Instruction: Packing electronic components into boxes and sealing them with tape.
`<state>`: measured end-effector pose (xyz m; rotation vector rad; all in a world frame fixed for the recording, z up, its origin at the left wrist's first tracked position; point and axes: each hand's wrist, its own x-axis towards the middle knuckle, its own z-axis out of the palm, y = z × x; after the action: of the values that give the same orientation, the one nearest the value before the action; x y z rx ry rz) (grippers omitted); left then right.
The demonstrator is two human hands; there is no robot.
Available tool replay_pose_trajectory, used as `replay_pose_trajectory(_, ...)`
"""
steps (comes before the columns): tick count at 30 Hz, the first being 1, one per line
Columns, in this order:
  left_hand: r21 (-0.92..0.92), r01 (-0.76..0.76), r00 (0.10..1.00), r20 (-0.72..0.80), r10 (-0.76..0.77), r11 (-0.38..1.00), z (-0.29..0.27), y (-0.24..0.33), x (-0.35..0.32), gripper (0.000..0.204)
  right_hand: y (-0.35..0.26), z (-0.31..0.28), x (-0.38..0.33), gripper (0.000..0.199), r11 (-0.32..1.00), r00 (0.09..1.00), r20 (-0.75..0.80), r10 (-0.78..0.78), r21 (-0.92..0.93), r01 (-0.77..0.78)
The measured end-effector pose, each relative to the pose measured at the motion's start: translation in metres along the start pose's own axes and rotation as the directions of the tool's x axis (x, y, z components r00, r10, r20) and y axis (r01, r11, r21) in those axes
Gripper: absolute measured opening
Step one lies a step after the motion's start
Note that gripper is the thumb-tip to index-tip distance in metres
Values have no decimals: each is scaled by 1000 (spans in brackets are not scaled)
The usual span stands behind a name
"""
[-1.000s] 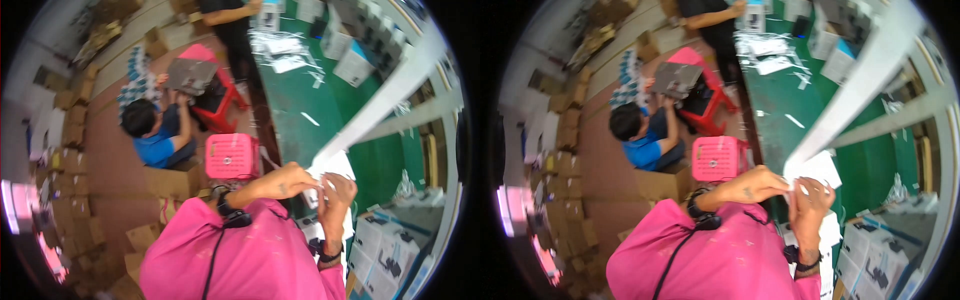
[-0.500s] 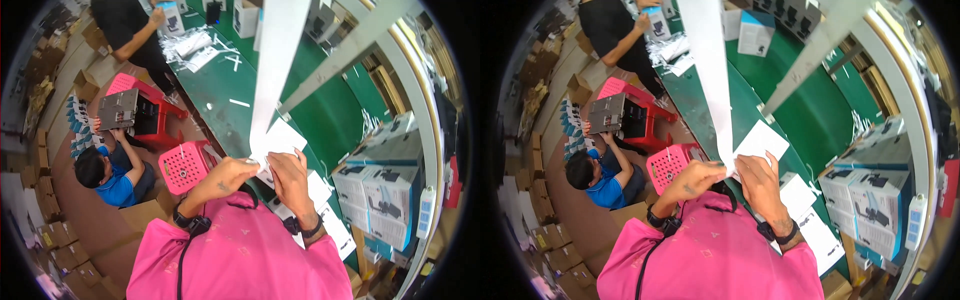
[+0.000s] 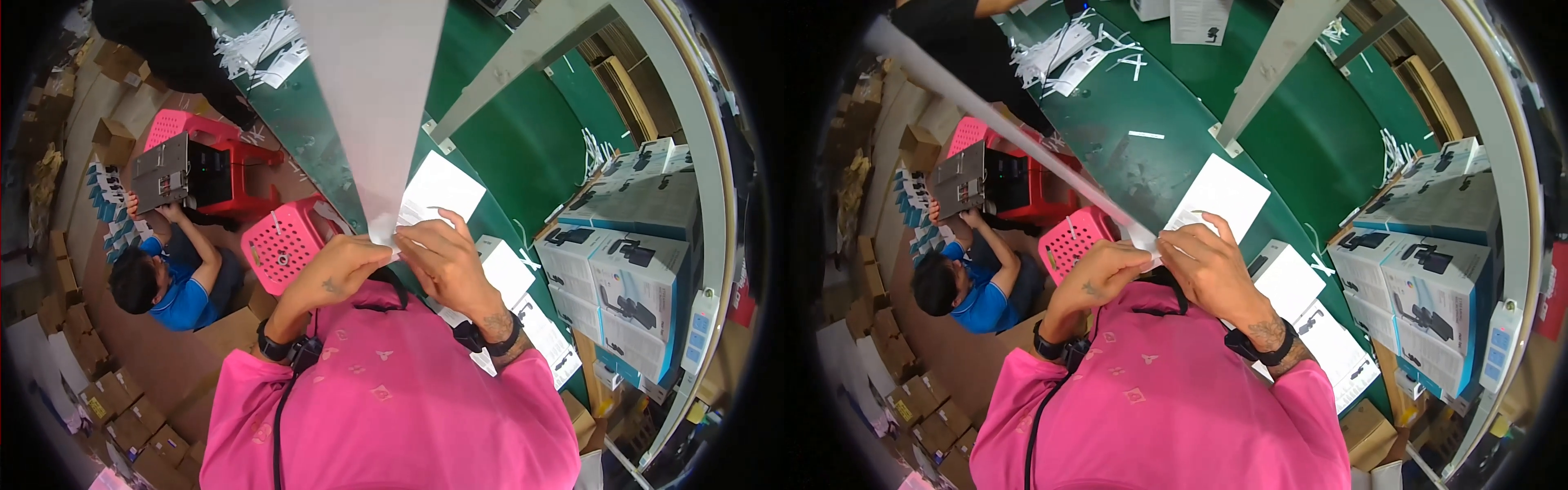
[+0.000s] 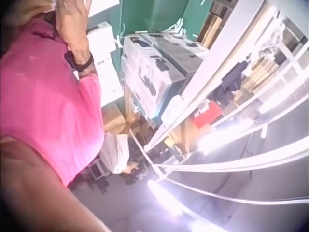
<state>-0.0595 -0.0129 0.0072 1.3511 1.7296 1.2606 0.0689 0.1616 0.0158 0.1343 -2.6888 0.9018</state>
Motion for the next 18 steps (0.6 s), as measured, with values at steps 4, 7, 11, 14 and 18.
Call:
replay_pose_trajectory(4,-45,54,999,6,-54,998,2,1,2,10,6,-7,2,26,995,999,40,21,101,-25)
replay_pose_trajectory(7,-69,119,990,-61,-124,990,3,-2,3,17,28,-8,-1,20,986,993,-98,67,156,-52)
replay_pose_trajectory(11,-160,390,915,-42,-401,907,-7,-8,1,23,86,-8,-7,14,951,861,-413,298,48,-306)
replay_pose_trajectory(14,-107,386,908,-130,-398,916,-8,-11,1,23,152,11,-20,14,898,835,-423,352,-99,-429)
replay_pose_trajectory(18,-70,368,913,-163,-374,927,-4,-18,-2,22,199,43,-30,13,825,864,-295,409,-285,-488)
